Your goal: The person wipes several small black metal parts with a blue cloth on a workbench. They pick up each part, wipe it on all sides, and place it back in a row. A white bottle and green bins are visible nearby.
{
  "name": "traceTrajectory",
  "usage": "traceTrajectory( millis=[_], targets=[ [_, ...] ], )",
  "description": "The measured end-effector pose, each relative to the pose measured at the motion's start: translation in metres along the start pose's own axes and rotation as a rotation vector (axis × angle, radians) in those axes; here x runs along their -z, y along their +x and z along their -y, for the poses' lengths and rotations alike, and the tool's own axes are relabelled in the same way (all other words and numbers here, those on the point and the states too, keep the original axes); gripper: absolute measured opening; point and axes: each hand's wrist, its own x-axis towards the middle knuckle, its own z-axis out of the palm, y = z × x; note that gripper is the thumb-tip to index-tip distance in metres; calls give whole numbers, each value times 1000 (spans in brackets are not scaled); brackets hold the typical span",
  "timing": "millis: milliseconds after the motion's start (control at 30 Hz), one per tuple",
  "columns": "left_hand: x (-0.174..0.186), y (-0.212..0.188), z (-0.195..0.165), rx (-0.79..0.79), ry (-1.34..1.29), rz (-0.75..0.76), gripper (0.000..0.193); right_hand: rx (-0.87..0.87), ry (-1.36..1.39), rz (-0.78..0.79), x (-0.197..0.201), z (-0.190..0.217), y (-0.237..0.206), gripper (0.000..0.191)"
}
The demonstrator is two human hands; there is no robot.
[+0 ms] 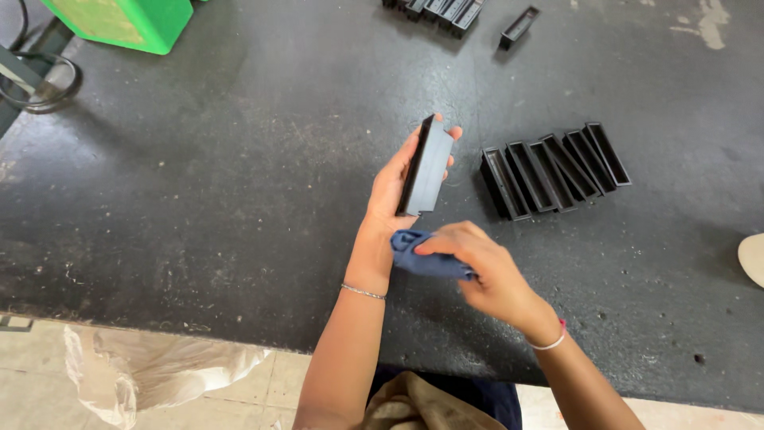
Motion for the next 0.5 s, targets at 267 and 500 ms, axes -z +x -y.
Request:
traceTrajectory(
  millis=[267, 500],
  targets=[
    [-6, -1, -1, 100, -217, -109, 44, -153, 1, -418, 41, -33, 7, 47],
    [0, 1, 3, 109, -193, -264, 42, -170, 368, -733, 39, -76, 22, 37]
  ],
)
